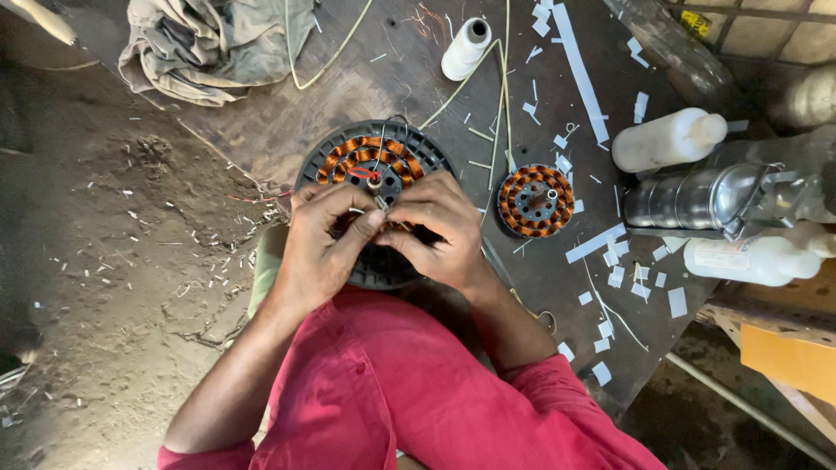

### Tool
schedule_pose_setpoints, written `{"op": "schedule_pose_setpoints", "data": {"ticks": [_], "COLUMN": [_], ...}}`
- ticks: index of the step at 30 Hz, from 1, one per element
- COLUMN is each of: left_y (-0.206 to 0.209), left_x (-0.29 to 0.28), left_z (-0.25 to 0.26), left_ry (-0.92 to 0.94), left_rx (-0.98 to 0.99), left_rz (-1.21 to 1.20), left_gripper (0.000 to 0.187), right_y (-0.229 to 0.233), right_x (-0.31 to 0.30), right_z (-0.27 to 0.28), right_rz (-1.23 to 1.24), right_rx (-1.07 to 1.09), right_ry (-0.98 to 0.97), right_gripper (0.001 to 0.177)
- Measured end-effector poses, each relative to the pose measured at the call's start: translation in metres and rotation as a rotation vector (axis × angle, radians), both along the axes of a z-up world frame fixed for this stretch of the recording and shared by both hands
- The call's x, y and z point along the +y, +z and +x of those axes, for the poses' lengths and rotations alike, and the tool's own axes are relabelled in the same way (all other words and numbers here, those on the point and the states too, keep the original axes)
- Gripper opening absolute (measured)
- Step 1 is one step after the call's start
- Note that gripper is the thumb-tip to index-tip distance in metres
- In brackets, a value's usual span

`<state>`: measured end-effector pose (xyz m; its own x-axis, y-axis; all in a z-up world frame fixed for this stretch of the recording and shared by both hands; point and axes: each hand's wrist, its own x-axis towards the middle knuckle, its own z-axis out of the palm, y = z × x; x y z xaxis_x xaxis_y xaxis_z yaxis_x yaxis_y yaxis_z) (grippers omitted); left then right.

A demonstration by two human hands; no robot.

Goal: The person works on a motor stator, using pliers to manipulate and secure copper wires. They tie the wires together with a string and trim the excess with scissors. The person then places a metal component into the center of the stator.

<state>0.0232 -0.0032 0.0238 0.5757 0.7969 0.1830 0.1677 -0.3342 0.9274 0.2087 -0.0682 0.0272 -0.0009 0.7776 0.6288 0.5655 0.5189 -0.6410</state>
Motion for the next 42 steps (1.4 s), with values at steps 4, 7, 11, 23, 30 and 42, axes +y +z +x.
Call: {"op": "schedule_pose_setpoints", "data": {"ticks": [4,7,11,23,30,42], "left_y": [0.0,-0.004,-0.009,-0.01,-0.013,-0.024], "left_x": [0.001,0.0,0.001,-0.003,0.012,0.035], "left_z": [0.004,0.0,-0.011,-0.036,-0.024,-0.02], "left_ry": [-0.015,0.057,0.188,-0.038,-0.205,-0.539], "left_rx": [-0.04,0.003,0.125,0.035,-0.158,-0.195], "left_rz": [0.019,0.15,0.406,0.341,0.13,0.135], "left_gripper": [0.013,0.011,0.011,0.017,0.017,0.011], "right_y": [-0.008,-0.012,-0.016,-0.003,-0.003,-0.001], "right_x": [-0.001,-0.001,0.003,-0.012,-0.006,0.008], "right_z": [-0.004,0.006,0.03,0.045,0.039,0.07], "right_rz": [-0.024,-0.073,-0.13,-0.357,-0.739,-0.935], "right_rx": [0.017,0.004,-0.047,0.211,0.784,0.704], "right_ry": [-0.051,-0.061,-0.157,0.166,0.493,0.572], "right_gripper": [0.02,0.016,0.015,0.017,0.027,0.033]}}
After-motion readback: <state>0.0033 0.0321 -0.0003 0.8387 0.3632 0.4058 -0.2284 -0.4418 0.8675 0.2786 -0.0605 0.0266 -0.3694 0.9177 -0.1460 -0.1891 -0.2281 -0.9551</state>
